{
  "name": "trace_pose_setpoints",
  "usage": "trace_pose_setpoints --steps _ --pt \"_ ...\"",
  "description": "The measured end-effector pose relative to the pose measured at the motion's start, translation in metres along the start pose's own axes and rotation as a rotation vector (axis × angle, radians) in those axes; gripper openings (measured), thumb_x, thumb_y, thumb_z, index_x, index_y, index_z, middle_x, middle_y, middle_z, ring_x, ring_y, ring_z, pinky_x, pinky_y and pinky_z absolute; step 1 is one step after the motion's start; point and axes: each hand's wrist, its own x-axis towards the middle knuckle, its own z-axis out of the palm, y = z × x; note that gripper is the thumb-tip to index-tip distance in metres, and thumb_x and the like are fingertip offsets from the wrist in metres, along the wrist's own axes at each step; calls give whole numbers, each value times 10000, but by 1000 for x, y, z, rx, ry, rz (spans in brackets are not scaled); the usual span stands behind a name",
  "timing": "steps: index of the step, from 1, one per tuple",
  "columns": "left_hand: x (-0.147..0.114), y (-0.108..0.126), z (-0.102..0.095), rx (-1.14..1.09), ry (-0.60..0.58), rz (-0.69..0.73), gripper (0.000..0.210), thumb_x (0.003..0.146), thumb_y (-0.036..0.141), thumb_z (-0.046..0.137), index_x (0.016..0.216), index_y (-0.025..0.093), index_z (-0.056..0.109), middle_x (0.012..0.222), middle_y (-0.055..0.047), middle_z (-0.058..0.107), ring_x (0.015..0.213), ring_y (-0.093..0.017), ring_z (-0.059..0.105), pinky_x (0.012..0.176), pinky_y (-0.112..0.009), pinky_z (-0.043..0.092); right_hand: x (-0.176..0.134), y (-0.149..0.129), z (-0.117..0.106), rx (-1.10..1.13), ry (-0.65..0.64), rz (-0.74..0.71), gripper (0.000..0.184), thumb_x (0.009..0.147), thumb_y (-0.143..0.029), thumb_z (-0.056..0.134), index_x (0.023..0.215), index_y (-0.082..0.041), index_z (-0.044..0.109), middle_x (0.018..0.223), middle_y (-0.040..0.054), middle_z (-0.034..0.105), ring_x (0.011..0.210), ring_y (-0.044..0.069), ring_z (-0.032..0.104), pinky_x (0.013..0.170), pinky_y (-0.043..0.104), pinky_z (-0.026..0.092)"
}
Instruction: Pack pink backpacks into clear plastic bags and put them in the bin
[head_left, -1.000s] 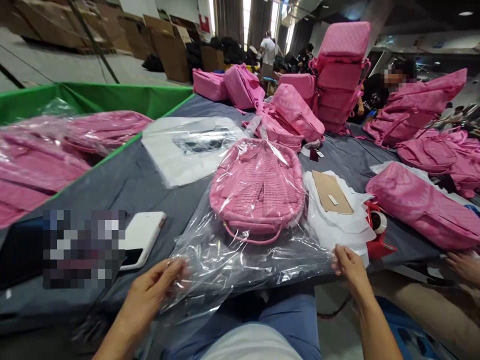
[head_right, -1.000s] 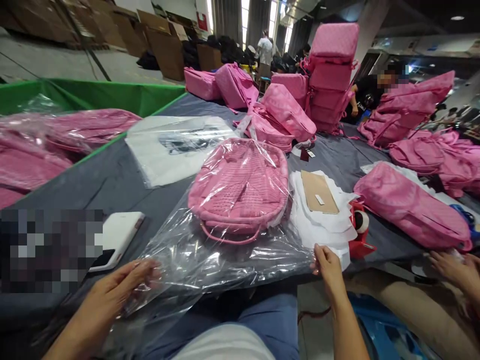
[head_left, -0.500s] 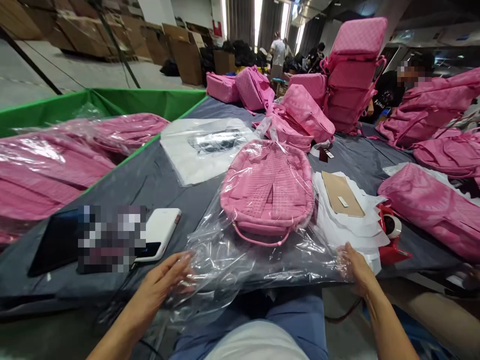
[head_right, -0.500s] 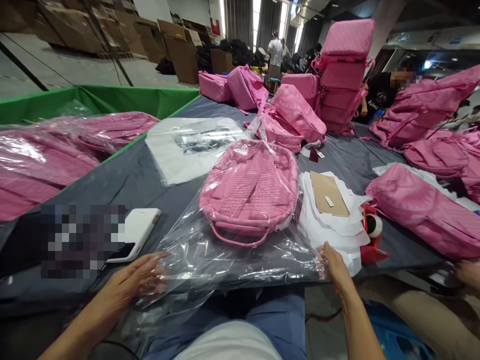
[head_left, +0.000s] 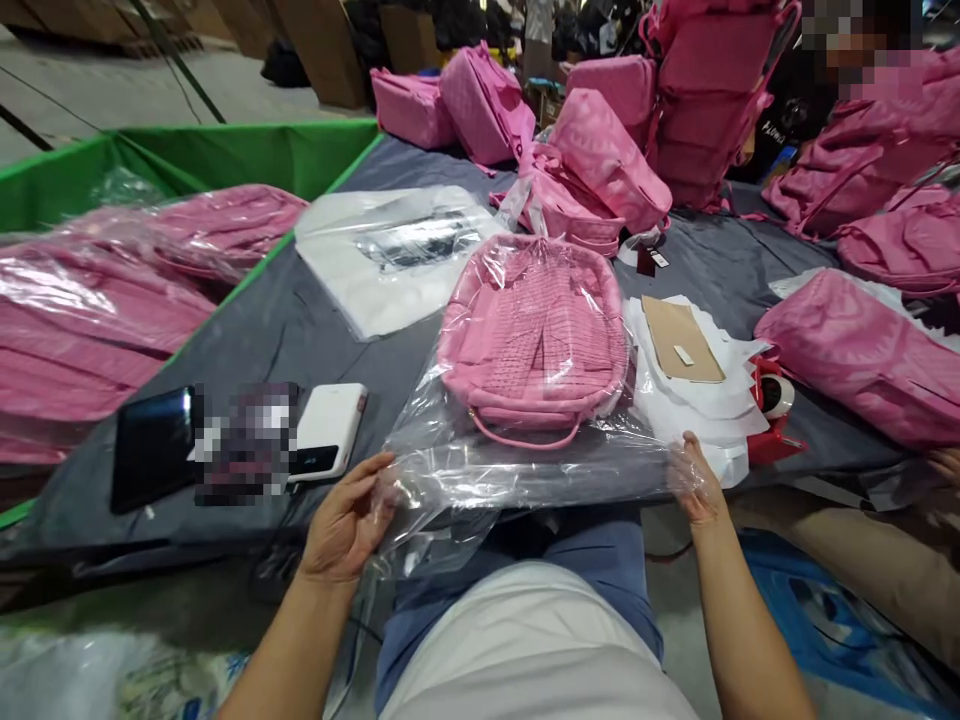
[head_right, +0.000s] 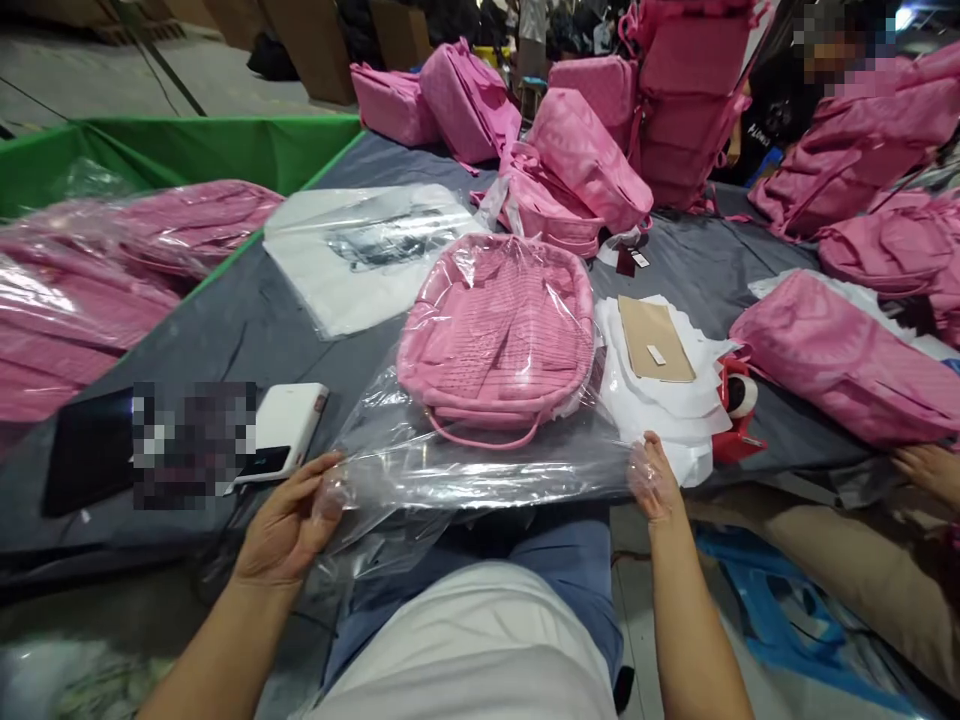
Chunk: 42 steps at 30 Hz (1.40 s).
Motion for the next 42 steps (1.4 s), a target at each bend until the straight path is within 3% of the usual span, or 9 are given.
trace_pose_setpoints --steps 5,9,14,21,24,29,32,35,42 --pt "-1 4 -7 133 -128 16 524 377 209 878 886 186 758 817 -27 741 707 -164 658 641 -219 573 -14 14 -13 131 76 -23 533 496 -432 862 944 -265 626 819 2 599 661 141 526 543 249 439" --pt "4 3 -9 457 -101 357 362 609 525 833 710 194 725 737 -14 622 688 -160 568 636 -252 517 -10 10 -20 -114 145 -182 427 544 -488 869 764 -219 621 838 20 616 703 152 519 625 285 443" --pt "20 -6 -1 465 -5 713 422 818 593 656 662 205 711 1075 -84 624 1058 -237 602 902 -326 525 8 -1 1 -151 235 -513 477 696 -602 795 652 -201 540 971 47 634 897 190 586 805 328 472" --pt "49 -4 19 580 47 579 456 839 621 541 744 201 691 605 7 580 597 -173 576 630 -279 496 28 3 41 -111 284 -419 564 722 -752 713 829 -231 526 562 -90 427 517 100 393 521 231 319" --pt "57 1 29 770 24 575 517 865 640 472 799 191 720 591 -9 600 606 -207 602 617 -305 485 30 4 47 -118 277 -420 594 745 -764 680 942 -215 567 530 -111 378 484 98 348 494 232 279" --pt "36 6 64 989 184 1143 457 997 481 447 1206 153 686 1188 -163 723 1171 -319 605 1068 -486 382 25 3 51 -114 286 -409 607 775 -768 653 983 -203 577 520 -117 348 470 95 322 463 226 230" --pt "14 12 92 1129 -84 1404 405 1016 442 508 1286 166 628 1144 -127 732 1194 -296 587 1161 -509 240 24 2 51 -119 304 -425 606 775 -765 659 982 -201 577 527 -117 358 471 89 319 457 217 241" --pt "3 21 111 1238 -387 1421 419 969 556 571 1116 176 666 972 -73 722 1068 -281 607 1171 -525 201 27 3 49 -114 316 -447 591 784 -753 660 979 -200 580 527 -115 372 473 87 340 465 213 272" --pt "8 37 100 1156 -615 1551 202 966 415 651 907 223 666 825 12 700 951 -204 612 1167 -471 233 36 8 46 -95 331 -474 596 774 -768 657 950 -202 590 516 -116 362 446 86 360 450 220 257"
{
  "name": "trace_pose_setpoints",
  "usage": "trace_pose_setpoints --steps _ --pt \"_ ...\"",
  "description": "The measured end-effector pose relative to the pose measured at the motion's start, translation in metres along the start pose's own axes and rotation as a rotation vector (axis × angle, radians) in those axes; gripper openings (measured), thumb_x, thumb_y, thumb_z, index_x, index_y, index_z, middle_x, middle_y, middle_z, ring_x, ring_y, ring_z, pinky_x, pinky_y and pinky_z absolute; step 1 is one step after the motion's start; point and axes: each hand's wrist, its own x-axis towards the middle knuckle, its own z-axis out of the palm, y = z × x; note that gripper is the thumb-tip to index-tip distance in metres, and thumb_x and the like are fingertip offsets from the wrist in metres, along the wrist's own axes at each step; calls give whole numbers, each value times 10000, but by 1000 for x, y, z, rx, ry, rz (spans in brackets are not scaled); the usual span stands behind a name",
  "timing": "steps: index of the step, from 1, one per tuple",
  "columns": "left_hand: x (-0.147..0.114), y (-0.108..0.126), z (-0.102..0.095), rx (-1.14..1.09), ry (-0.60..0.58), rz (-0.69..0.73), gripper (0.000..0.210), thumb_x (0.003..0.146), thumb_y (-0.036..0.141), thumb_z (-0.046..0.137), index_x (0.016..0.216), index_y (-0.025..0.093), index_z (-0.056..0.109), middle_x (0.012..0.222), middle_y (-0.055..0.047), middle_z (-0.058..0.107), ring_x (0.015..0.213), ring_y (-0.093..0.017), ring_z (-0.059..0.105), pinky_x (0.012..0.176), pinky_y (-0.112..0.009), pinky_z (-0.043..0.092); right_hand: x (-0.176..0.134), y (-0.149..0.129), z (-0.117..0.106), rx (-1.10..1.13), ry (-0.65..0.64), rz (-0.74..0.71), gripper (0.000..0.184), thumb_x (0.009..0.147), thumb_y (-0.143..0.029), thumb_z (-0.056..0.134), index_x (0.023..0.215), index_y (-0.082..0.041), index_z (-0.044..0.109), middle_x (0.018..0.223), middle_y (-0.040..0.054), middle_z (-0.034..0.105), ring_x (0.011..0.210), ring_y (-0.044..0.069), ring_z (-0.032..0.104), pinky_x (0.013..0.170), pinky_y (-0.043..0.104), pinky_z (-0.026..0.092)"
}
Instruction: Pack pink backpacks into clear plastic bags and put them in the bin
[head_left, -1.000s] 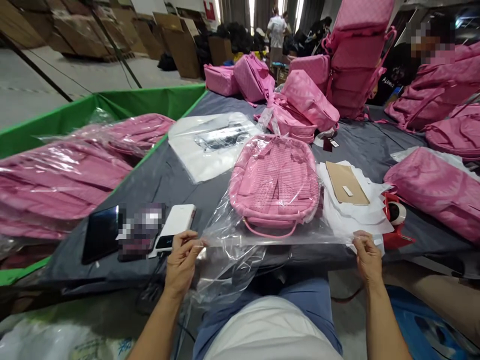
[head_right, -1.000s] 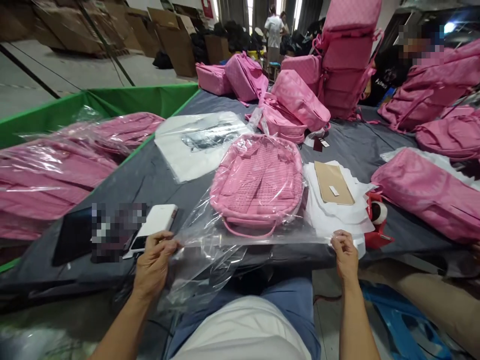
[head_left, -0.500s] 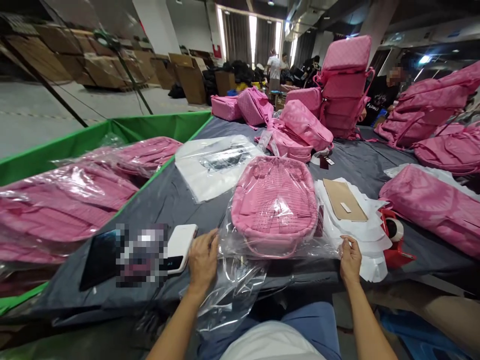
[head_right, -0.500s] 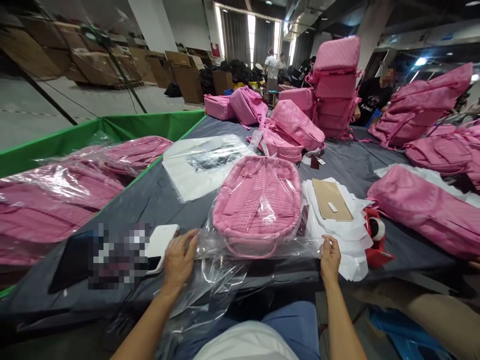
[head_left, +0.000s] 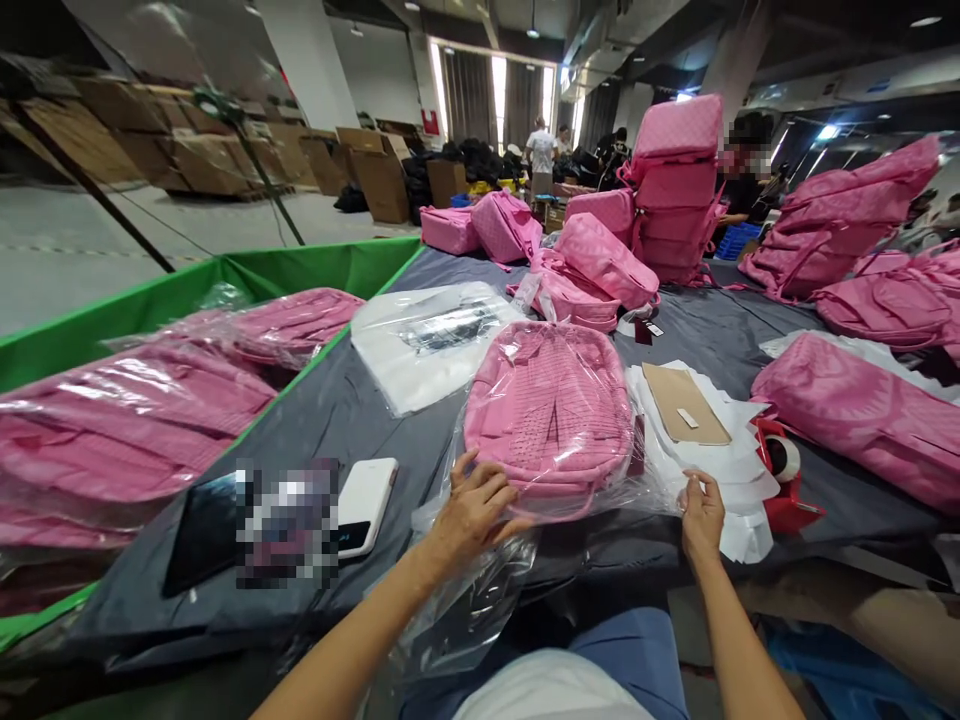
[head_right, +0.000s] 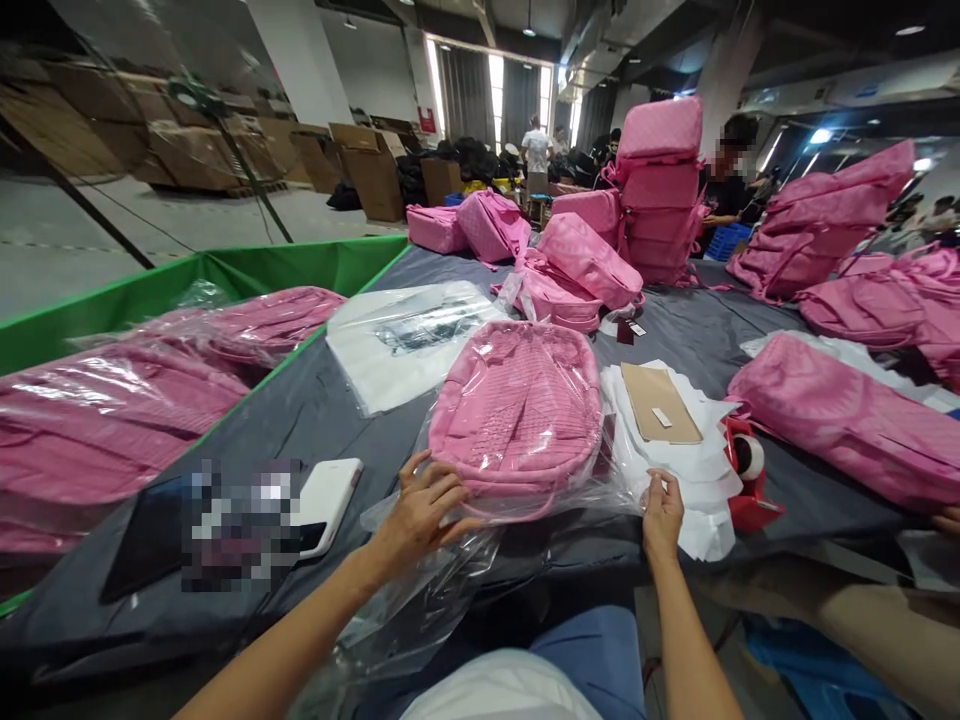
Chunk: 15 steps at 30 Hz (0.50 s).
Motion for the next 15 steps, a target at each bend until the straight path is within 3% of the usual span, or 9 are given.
trace_pose_setpoints --steps 3,8,11,13,15 --pt "-2 -4 -2 35 23 43 162 1005 280 599 865 234 665 743 42 677 904 -168 620 1163 -447 242 1 -1 1 5 10 -5 578 784 -756 656 946 -206 590 512 -116 358 445 88 358 453 224 253" --pt "8 -18 7 104 34 -17 188 1029 247 543 882 222 657 794 14 694 941 -184 618 1151 -469 251 1 -6 0 0 -8 -7 577 782 -745 668 961 -201 592 504 -107 389 446 91 351 455 228 230" --pt "21 -32 18 -5 -102 -168 259 1027 260 502 804 204 622 790 -11 665 912 -204 591 1067 -460 345 3 -7 -4 1 4 7 605 753 -762 675 971 -206 575 490 -104 405 435 102 361 441 238 221" --pt "30 -41 22 -187 -241 -296 323 1016 291 471 721 196 561 746 -9 607 832 -195 551 916 -383 421 6 -6 -7 -25 18 36 622 723 -775 682 961 -213 559 478 -102 410 423 110 362 425 248 215" --pt "38 -48 23 -382 -367 -385 368 996 340 454 657 199 486 701 5 531 759 -176 493 770 -314 410 9 -3 -8 -62 12 81 632 689 -785 691 934 -222 544 469 -101 413 420 115 372 419 252 228"
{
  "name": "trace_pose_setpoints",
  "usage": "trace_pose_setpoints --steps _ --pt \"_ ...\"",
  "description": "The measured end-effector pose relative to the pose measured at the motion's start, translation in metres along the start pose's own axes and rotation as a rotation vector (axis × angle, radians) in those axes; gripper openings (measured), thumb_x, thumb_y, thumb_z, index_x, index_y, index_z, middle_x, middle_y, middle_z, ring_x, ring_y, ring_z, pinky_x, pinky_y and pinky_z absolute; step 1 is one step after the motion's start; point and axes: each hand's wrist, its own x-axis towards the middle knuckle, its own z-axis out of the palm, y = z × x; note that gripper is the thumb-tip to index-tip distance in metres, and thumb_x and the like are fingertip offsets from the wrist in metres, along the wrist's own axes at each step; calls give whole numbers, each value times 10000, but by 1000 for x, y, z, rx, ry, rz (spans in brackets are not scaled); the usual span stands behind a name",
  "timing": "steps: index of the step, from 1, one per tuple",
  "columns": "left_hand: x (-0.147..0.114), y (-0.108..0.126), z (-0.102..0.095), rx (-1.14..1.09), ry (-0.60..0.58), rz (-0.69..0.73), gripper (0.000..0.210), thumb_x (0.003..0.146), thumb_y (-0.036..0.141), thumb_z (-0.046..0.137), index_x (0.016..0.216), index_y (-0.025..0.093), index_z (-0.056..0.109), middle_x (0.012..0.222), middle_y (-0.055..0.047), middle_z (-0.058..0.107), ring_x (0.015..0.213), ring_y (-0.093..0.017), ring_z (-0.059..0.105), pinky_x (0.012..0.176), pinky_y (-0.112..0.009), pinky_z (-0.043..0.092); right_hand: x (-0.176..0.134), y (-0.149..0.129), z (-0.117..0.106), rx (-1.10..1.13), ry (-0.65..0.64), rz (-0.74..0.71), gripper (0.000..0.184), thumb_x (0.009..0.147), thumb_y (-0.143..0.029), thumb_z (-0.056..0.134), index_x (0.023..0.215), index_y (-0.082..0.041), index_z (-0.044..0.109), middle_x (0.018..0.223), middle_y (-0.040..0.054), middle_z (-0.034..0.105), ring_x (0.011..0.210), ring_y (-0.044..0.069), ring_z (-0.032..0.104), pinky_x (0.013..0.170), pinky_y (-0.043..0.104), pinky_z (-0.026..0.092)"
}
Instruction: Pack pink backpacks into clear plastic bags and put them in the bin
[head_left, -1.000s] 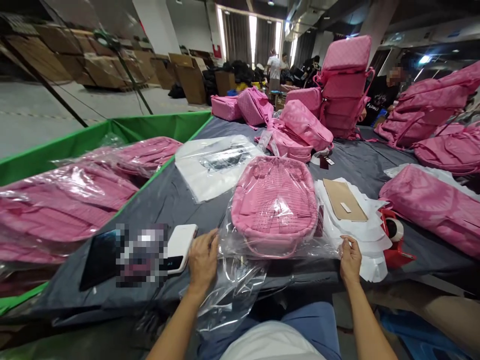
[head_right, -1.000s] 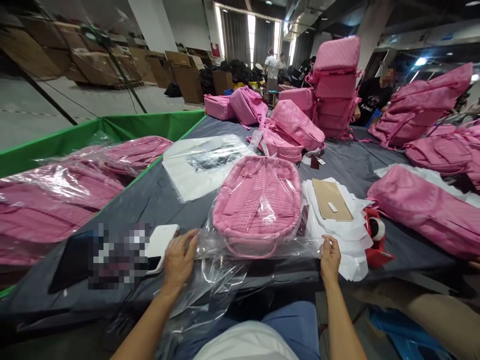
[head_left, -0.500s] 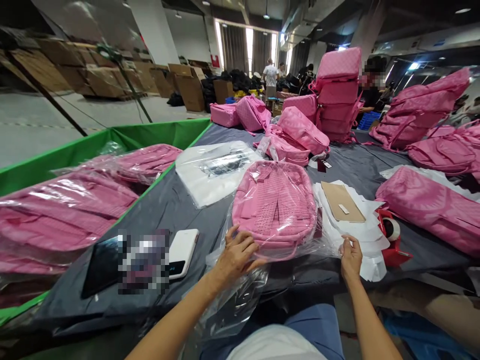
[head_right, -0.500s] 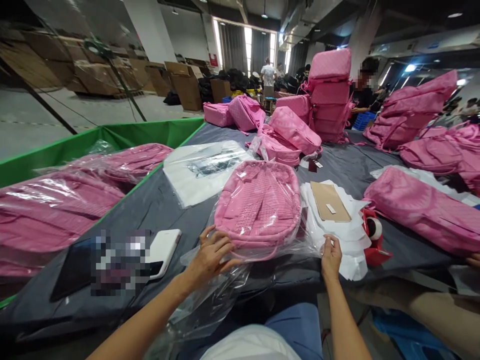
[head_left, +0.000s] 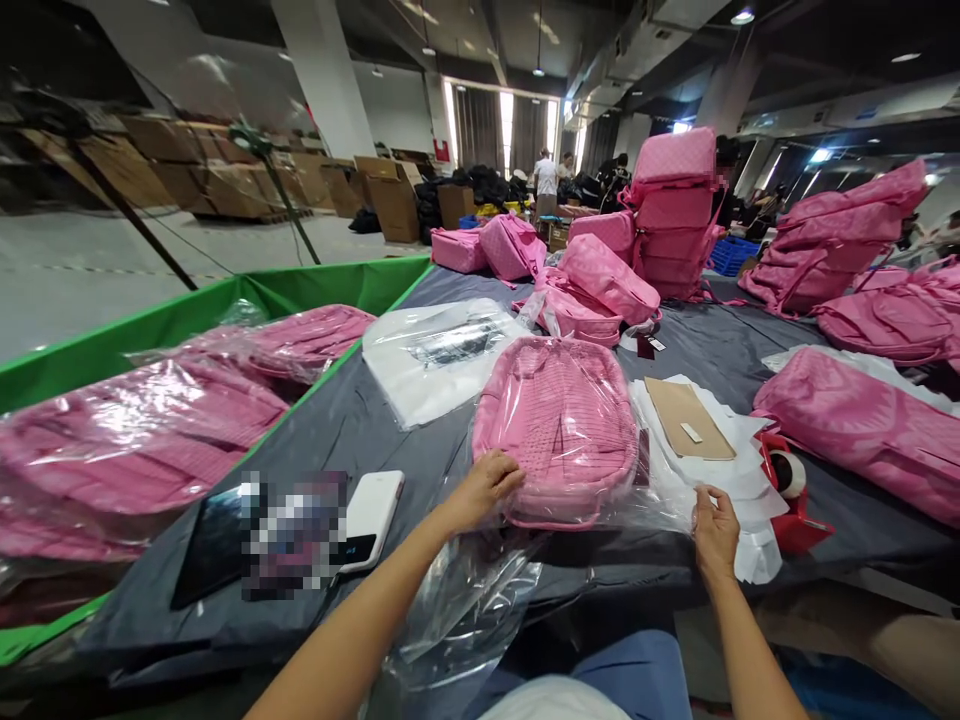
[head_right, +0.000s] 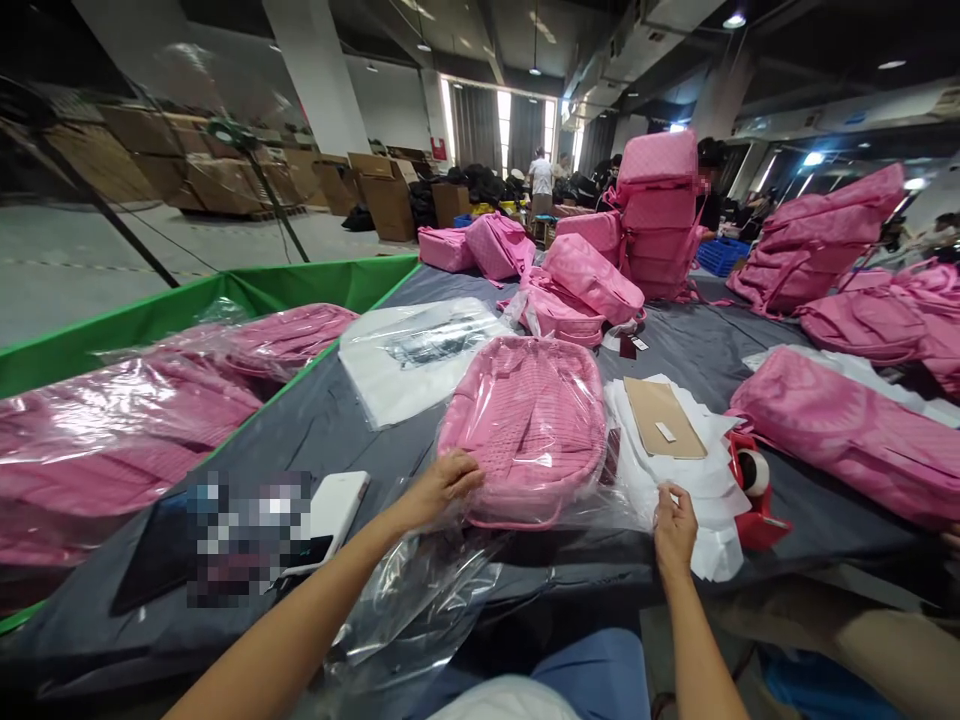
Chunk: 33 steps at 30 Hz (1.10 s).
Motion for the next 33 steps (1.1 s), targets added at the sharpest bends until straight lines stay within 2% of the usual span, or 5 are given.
trace_pose_setpoints --steps 8,12,16,21,33 --pt "4 3 -8 -158 -125 -47 396 929 429 409 602 212 353 633 33 348 666 -146 372 643 -283 298 9 -4 -7 -64 -81 124 669 532 -774 777 830 -205 589 547 -39 559 418 121 464 399 235 296" --pt "4 4 -6 -160 -96 -56 377 890 437 397 590 218 334 628 25 360 660 -154 378 645 -293 310 15 -18 -58 -176 71 -11 634 567 -742 774 857 -196 632 713 36 670 584 188 628 491 264 433" --pt "5 3 -4 -136 -82 -58 391 854 506 392 585 223 403 630 8 446 662 -173 425 634 -299 339 25 -42 -127 -435 328 -164 568 627 -730 697 806 -192 659 699 57 662 611 194 582 602 320 459" --pt "6 -4 -4 -124 -94 -89 541 808 701 384 591 224 520 647 -12 524 674 -202 495 663 -318 394 47 -56 -181 -584 452 -102 626 544 -816 619 675 -204 652 672 97 674 674 239 590 661 362 466" --pt "8 -2 -6 -136 -110 -157 692 735 887 414 561 231 550 610 15 537 675 -200 515 662 -285 415 96 -29 -158 -531 276 67 442 657 -595 758 582 -179 628 490 -18 555 536 150 535 569 286 416"
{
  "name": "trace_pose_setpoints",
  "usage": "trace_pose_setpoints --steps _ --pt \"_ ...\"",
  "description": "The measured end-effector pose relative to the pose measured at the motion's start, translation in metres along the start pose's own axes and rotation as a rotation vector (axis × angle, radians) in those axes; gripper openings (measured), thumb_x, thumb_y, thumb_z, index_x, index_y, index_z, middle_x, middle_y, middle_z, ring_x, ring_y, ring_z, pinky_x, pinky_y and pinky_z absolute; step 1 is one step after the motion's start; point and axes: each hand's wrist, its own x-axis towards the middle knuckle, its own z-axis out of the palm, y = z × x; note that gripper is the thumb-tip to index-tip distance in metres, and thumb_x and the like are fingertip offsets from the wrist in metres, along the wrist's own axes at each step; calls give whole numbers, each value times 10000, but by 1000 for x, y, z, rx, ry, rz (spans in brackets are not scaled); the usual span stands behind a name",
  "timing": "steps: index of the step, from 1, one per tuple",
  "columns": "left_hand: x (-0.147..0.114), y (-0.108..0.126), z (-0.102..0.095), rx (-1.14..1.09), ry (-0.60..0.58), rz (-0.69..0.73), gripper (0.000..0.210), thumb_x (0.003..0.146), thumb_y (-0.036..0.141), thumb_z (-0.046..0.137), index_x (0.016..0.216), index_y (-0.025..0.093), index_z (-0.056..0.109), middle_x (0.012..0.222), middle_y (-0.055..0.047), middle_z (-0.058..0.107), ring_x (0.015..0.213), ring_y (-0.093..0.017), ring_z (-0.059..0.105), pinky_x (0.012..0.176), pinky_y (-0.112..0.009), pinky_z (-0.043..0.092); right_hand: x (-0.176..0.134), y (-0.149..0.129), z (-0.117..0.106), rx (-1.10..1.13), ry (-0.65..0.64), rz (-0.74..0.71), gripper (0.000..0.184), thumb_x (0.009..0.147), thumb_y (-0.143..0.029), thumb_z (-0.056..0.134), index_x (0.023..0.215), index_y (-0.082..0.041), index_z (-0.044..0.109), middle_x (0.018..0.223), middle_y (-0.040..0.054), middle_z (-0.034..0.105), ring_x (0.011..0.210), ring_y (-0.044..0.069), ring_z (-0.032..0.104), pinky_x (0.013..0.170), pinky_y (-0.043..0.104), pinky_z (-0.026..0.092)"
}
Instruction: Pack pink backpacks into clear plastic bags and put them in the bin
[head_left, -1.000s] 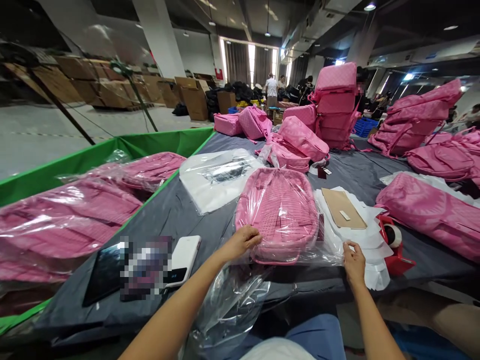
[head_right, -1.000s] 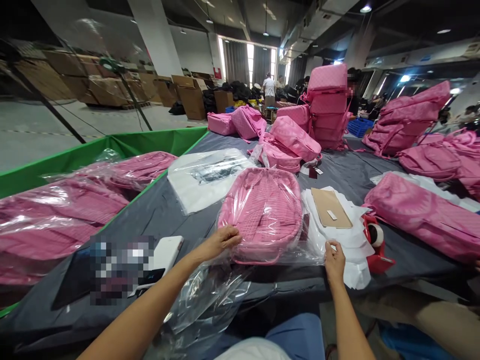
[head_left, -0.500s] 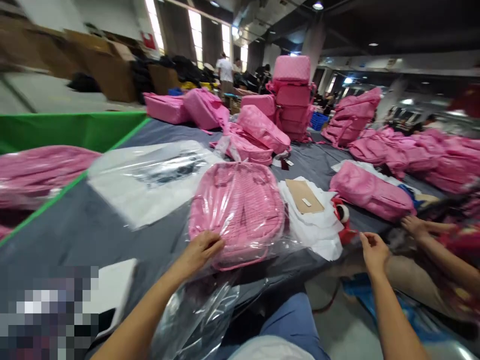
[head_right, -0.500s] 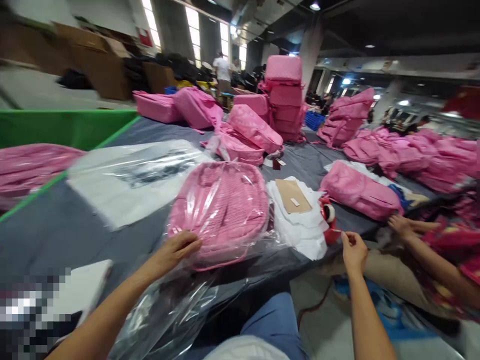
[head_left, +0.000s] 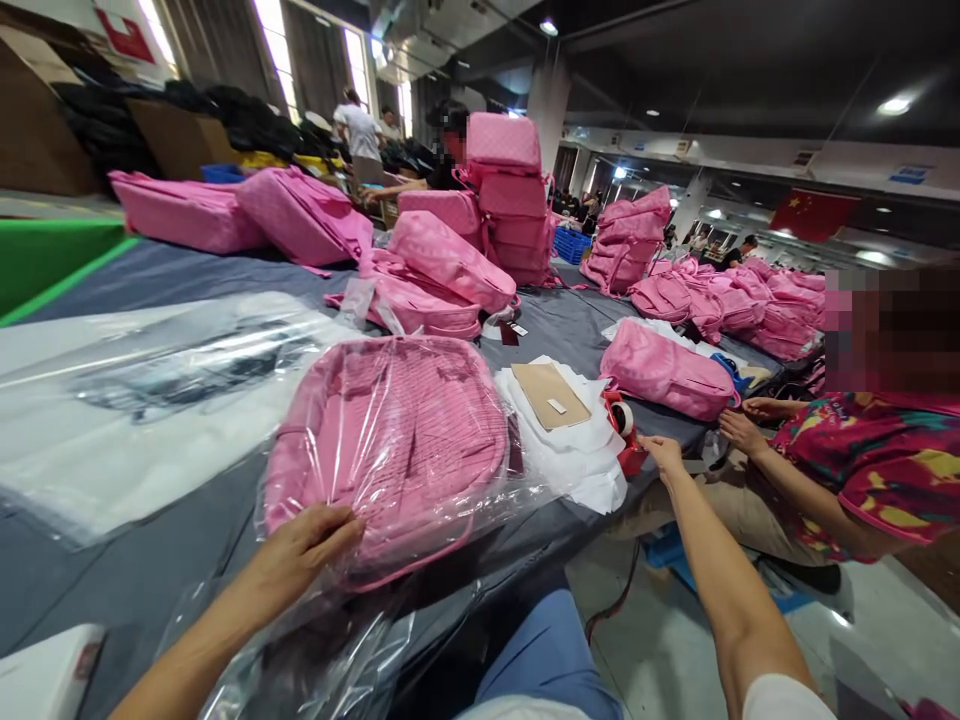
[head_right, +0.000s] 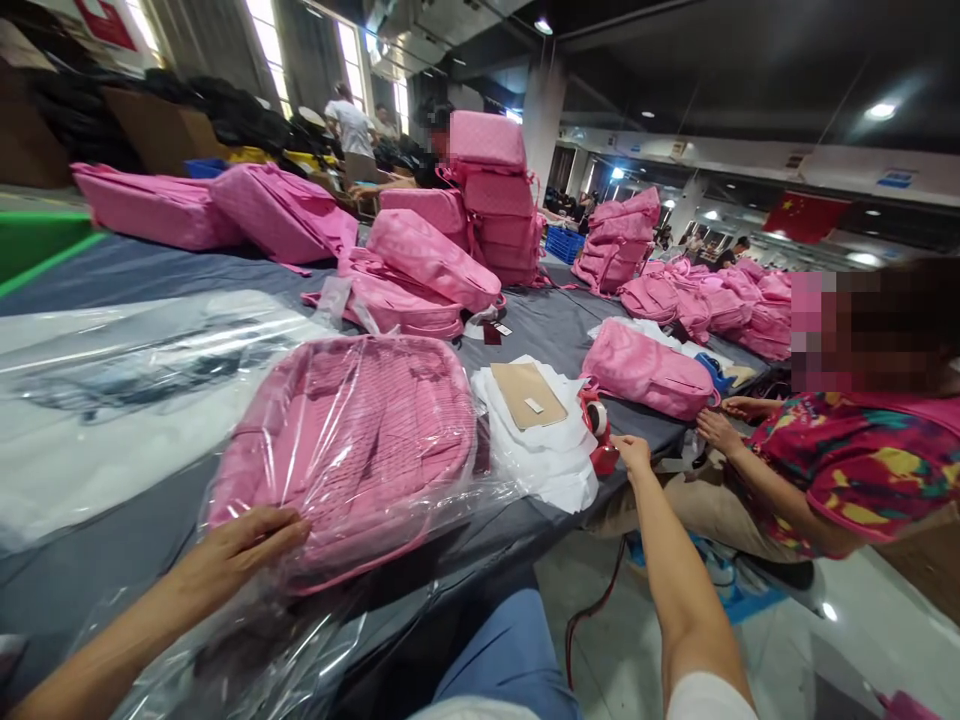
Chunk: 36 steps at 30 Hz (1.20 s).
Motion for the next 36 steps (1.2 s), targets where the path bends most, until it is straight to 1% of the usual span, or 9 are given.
trace_pose_setpoints --steps 4,8,11,15,20,25,28,32,36 --pt "-1 6 -3 5 -19 -30 699 723 888 398 542 223 513 608 9 516 668 -197 506 653 -285 406 3 -5 0 1 9 5 324 678 -452 739 551 -201 579 522 -6 565 543 149 508 579 287 395" --pt "1 -10 2 -1 -21 -22 661 749 853 420 571 226 525 634 15 523 668 -190 492 653 -280 399 -22 2 -20 49 54 -38 231 667 -433 694 638 -229 589 634 28 623 648 189 553 606 287 394" --pt "4 -29 8 -9 1 -1 663 778 849 414 588 224 530 652 20 536 673 -184 481 649 -270 384 -53 17 -22 137 66 -1 309 702 -512 672 686 -237 531 595 0 582 574 166 509 549 266 376" --pt "5 -33 9 -19 -3 12 638 810 809 424 602 217 543 649 21 508 675 -176 468 640 -262 370 -81 21 6 350 5 57 511 790 -691 599 662 -262 353 507 -81 370 442 112 338 424 217 294" --pt "-1 -6 3 -17 -12 54 497 830 648 435 591 216 497 636 4 477 661 -177 443 602 -275 355 -107 -18 18 629 -203 -14 600 834 -636 648 622 -254 237 564 -107 167 448 83 136 374 192 206" --pt "1 4 2 -18 2 71 362 829 474 427 576 215 424 620 12 444 648 -164 418 618 -285 319 -132 -85 12 840 -461 -122 496 902 -605 620 688 -263 332 617 -103 112 483 106 62 370 212 161" --pt "3 1 3 -28 2 75 358 833 450 437 566 216 388 614 16 427 657 -162 405 632 -288 302 -147 -139 30 682 -756 -279 517 844 -674 669 702 -263 391 565 -101 210 462 99 165 402 227 205" --pt "4 -1 5 -36 3 83 346 828 441 435 571 214 391 620 18 428 660 -159 407 635 -291 293 -167 -209 76 141 -1201 -771 455 860 -617 688 716 -218 523 629 -42 465 569 113 380 545 252 303" --pt "4 -1 5 -35 9 92 341 826 417 433 558 213 376 605 18 414 653 -157 408 626 -292 288 -175 -245 128 -377 -1260 -1137 231 907 -333 700 761 -214 567 683 -39 579 627 121 470 606 258 252"
